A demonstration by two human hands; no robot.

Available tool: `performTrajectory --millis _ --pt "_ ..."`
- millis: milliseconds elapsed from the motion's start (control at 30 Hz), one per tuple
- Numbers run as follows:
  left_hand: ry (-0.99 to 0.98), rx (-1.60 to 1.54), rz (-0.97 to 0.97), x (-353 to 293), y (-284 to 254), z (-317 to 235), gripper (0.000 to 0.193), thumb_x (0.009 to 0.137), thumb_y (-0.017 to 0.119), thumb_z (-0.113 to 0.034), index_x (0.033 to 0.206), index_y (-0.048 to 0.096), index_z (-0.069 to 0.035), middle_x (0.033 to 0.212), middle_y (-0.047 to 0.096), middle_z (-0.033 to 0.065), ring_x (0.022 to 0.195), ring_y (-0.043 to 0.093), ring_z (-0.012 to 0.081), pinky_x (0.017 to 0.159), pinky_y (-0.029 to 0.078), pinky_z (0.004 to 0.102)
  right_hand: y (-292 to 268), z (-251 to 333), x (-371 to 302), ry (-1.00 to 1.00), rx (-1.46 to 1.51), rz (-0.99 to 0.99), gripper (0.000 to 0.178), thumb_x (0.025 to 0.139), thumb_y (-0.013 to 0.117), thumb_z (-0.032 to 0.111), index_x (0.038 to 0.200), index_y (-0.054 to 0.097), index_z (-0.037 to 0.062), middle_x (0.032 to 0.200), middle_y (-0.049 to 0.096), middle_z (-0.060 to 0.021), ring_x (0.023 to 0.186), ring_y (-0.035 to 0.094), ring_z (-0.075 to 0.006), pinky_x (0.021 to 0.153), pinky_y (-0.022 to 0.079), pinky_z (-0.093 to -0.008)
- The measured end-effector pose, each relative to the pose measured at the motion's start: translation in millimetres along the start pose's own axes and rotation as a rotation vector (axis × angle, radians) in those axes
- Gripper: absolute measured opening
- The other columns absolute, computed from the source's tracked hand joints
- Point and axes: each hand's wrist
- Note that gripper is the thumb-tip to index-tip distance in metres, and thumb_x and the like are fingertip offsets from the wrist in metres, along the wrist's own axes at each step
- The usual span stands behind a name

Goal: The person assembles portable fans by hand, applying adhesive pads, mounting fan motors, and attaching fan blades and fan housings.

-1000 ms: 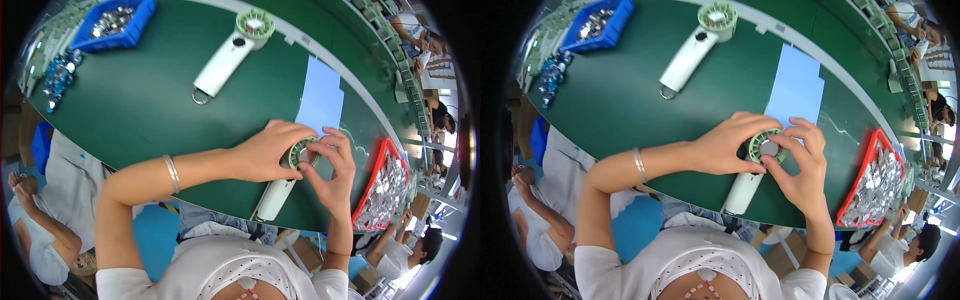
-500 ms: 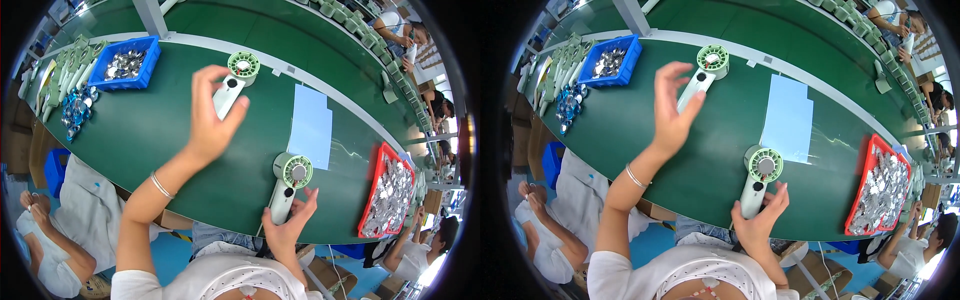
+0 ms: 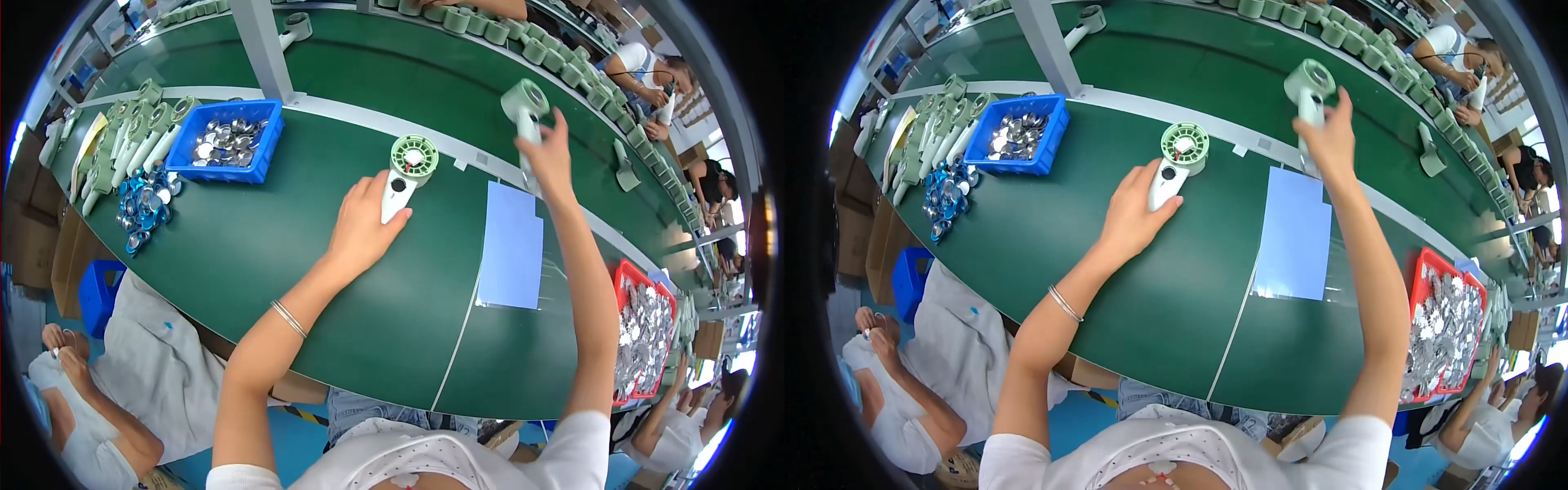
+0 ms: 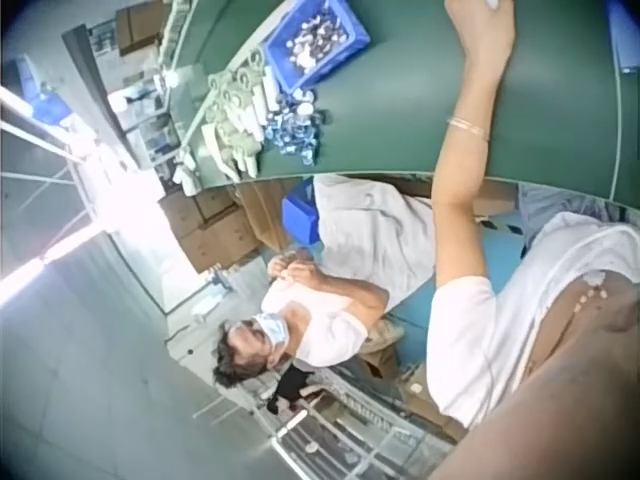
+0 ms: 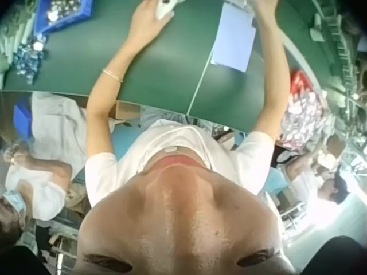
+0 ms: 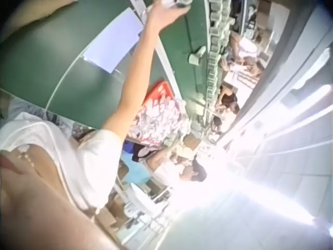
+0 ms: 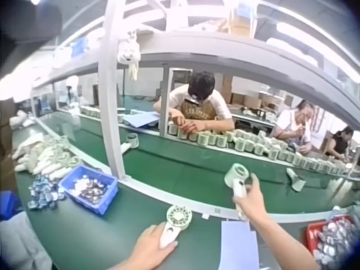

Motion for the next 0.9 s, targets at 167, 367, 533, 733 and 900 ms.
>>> performTrajectory --millis 167,367,533,733,900 --pt "0.027 -0.001 -0.039 0.7 8.6 5.3 0.059 0.084 0.072 -0.019 0.132 0.049 0.005 0.111 0.058 0.0214 0.105 0.055 0.0402 0.093 0.045 0.0467 66.9 -56.6 99.9 -0.018 -0.211 -0.183 0.105 0.066 0.081 0.022 0.151 0.023 -0.0015 0.121 0.062 -0.0262 0.105 0.064 -0.0383 0.093 0.052 -0.0414" --pt "0.071 -0.037 -0.034 6.5 12.8 -5.9 0.057 0.083 0.073 -0.019 0.130 0.050 0.005 0.109 0.058 0.0211 0.104 0.056 0.0402 0.092 0.046 0.0458 61.6 -72.4 103.6 0.065 -0.374 -0.132 0.100 0.069 0.083 0.030 0.149 0.028 0.0067 0.128 0.054 -0.0240 0.117 0.056 -0.0440 0.096 0.046 -0.0564" --pt "0.098 0.088 -0.019 -5.6 -2.2 -3.1 0.048 0.080 0.075 -0.019 0.119 0.058 0.003 0.103 0.063 0.0206 0.094 0.061 0.0412 0.083 0.051 0.0455 63.5 -35.5 30.2 -0.216 -0.451 -0.124 0.068 0.080 0.075 0.034 0.138 0.048 0.0095 0.128 0.053 -0.0178 0.122 0.050 -0.0384 0.098 0.040 -0.0558" --pt "0.024 0.201 0.166 -32.0 -3.9 -53.0 0.053 0.076 0.082 -0.021 0.115 0.058 0.005 0.099 0.064 0.0213 0.083 0.066 0.0366 0.072 0.054 0.0418 -52.3 -30.1 -82.4 -0.465 -0.328 -0.068 0.038 0.085 0.069 0.018 0.121 0.061 0.0092 0.121 0.059 -0.0108 0.118 0.052 -0.0298 0.103 0.034 -0.0440" --pt "0.094 0.318 0.237 -49.5 15.2 -69.7 0.058 0.075 0.083 -0.027 0.113 0.055 0.005 0.098 0.060 0.0195 0.079 0.064 0.0385 0.069 0.053 0.0447 -141.2 -69.5 -161.1 -0.296 -0.499 -0.147 0.034 0.085 0.069 0.014 0.117 0.064 0.0063 0.112 0.064 -0.0127 0.112 0.058 -0.0310 0.099 0.041 -0.0410"
Point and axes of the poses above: each hand's wrist, its own x-axis towards the middle knuckle, its own y-axis out of the palm, z = x × y
